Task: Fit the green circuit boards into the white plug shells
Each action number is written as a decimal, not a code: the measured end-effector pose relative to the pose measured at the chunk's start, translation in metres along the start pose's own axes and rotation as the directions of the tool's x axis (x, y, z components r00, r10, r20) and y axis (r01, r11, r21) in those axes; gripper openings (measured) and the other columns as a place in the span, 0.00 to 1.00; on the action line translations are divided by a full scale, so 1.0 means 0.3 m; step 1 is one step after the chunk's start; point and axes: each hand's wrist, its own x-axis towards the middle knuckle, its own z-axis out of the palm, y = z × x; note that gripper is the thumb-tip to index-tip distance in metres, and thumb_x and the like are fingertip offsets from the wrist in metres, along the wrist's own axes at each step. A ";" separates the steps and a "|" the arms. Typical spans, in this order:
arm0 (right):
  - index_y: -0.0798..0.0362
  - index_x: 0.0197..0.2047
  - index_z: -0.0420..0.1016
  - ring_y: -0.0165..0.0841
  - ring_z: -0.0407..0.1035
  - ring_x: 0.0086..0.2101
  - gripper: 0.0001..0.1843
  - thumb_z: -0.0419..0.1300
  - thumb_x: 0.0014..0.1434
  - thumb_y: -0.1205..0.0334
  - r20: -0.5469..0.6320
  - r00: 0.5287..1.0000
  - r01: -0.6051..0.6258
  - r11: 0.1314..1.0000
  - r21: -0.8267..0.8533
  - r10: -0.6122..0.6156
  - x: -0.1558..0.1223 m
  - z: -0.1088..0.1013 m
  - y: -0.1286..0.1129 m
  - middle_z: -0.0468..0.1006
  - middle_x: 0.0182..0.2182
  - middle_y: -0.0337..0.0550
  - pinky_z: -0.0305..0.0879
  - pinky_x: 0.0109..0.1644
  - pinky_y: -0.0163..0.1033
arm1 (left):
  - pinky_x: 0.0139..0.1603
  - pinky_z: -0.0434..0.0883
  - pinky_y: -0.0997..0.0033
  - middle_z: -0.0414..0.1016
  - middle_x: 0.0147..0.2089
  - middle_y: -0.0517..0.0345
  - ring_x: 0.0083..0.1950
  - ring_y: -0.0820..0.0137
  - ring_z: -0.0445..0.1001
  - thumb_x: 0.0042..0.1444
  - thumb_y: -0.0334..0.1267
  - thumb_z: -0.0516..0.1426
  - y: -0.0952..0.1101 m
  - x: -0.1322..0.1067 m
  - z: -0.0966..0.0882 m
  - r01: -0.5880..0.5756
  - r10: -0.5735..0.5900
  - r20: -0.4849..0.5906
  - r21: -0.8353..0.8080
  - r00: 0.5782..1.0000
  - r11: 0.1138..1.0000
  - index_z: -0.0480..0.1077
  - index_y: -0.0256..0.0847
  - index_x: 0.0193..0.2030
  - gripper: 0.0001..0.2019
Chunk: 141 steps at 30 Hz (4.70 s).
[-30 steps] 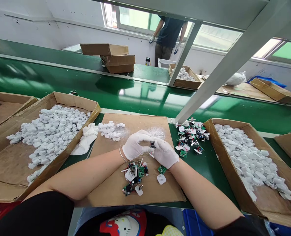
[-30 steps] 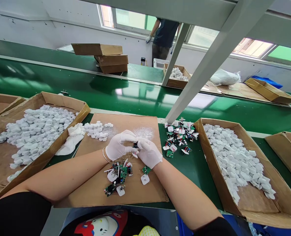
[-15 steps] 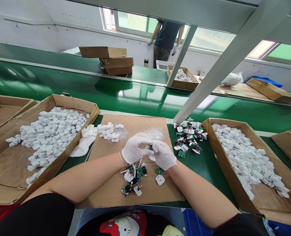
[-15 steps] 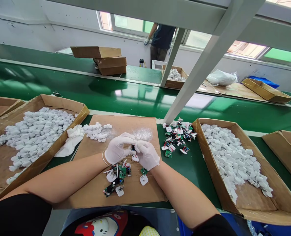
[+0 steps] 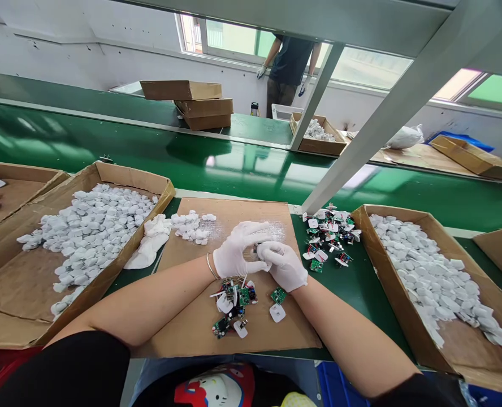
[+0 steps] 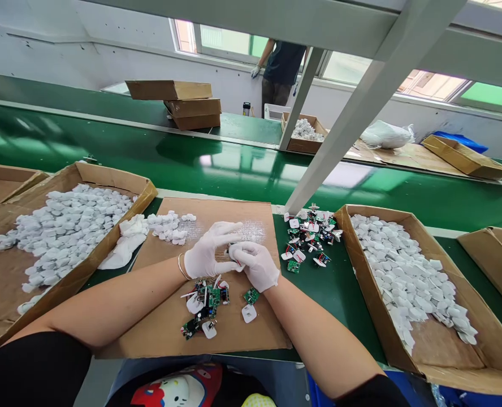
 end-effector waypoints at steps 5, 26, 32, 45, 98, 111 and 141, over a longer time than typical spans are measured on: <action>0.54 0.29 0.71 0.27 0.54 0.24 0.11 0.66 0.52 0.56 0.010 0.998 -0.058 0.997 -0.044 0.058 -0.008 0.002 0.007 0.63 0.23 0.36 0.50 0.28 0.36 | 0.61 0.64 0.51 0.72 0.57 0.52 0.59 0.56 0.68 0.44 0.52 0.67 0.002 0.005 -0.007 -0.046 0.039 0.062 0.110 0.997 0.993 0.76 0.51 0.48 0.23; 0.55 0.24 0.69 0.32 0.59 0.29 0.15 0.67 0.48 0.53 0.101 0.994 -0.021 0.997 -0.078 0.029 -0.012 -0.009 0.006 0.66 0.24 0.40 0.59 0.33 0.39 | 0.52 0.71 0.57 0.82 0.39 0.59 0.44 0.64 0.77 0.49 0.46 0.65 0.023 0.027 0.024 -0.194 0.197 -0.046 0.062 0.979 0.979 0.76 0.46 0.37 0.10; 0.53 0.39 0.71 0.32 0.62 0.33 0.14 0.67 0.50 0.60 0.005 0.996 0.086 0.972 -0.219 -0.086 -0.014 0.013 -0.003 0.70 0.31 0.38 0.61 0.38 0.37 | 0.51 0.70 0.56 0.81 0.42 0.58 0.44 0.64 0.75 0.49 0.38 0.62 0.013 0.014 0.030 -0.107 0.126 -0.057 0.263 0.990 0.959 0.77 0.45 0.30 0.02; 0.55 0.32 0.74 0.33 0.65 0.29 0.14 0.69 0.48 0.53 0.057 0.997 -0.053 0.998 0.029 0.051 0.004 -0.022 0.004 0.73 0.28 0.42 0.64 0.32 0.40 | 0.54 0.69 0.55 0.78 0.49 0.54 0.50 0.62 0.75 0.47 0.38 0.64 0.011 0.005 0.015 -0.090 0.087 0.036 0.115 0.996 0.989 0.76 0.47 0.45 0.15; 0.58 0.37 0.77 0.37 0.70 0.34 0.15 0.68 0.50 0.57 0.221 0.973 -0.056 0.997 -0.057 0.067 0.016 -0.052 0.013 0.77 0.32 0.45 0.67 0.40 0.43 | 0.46 0.71 0.62 0.79 0.48 0.51 0.43 0.64 0.78 0.50 0.43 0.63 0.006 0.016 0.022 -0.078 0.085 0.120 -0.057 0.989 0.995 0.79 0.43 0.36 0.09; 0.53 0.46 0.78 0.38 0.73 0.39 0.17 0.65 0.50 0.64 0.115 0.993 0.024 0.988 -0.154 -0.006 0.006 -0.055 0.019 0.79 0.39 0.43 0.69 0.44 0.42 | 0.48 0.67 0.63 0.78 0.51 0.55 0.47 0.64 0.76 0.52 0.42 0.61 0.024 0.011 0.035 -0.170 0.159 0.086 0.136 0.984 0.976 0.76 0.46 0.45 0.13; 0.54 0.22 0.72 0.36 0.70 0.31 0.13 0.63 0.53 0.56 0.080 0.996 -0.020 0.991 -0.134 0.031 0.025 -0.041 0.015 0.74 0.23 0.42 0.68 0.36 0.40 | 0.45 0.66 0.66 0.78 0.48 0.57 0.41 0.67 0.75 0.52 0.41 0.62 0.037 0.014 0.030 -0.044 0.004 0.223 0.176 0.975 0.983 0.76 0.49 0.46 0.13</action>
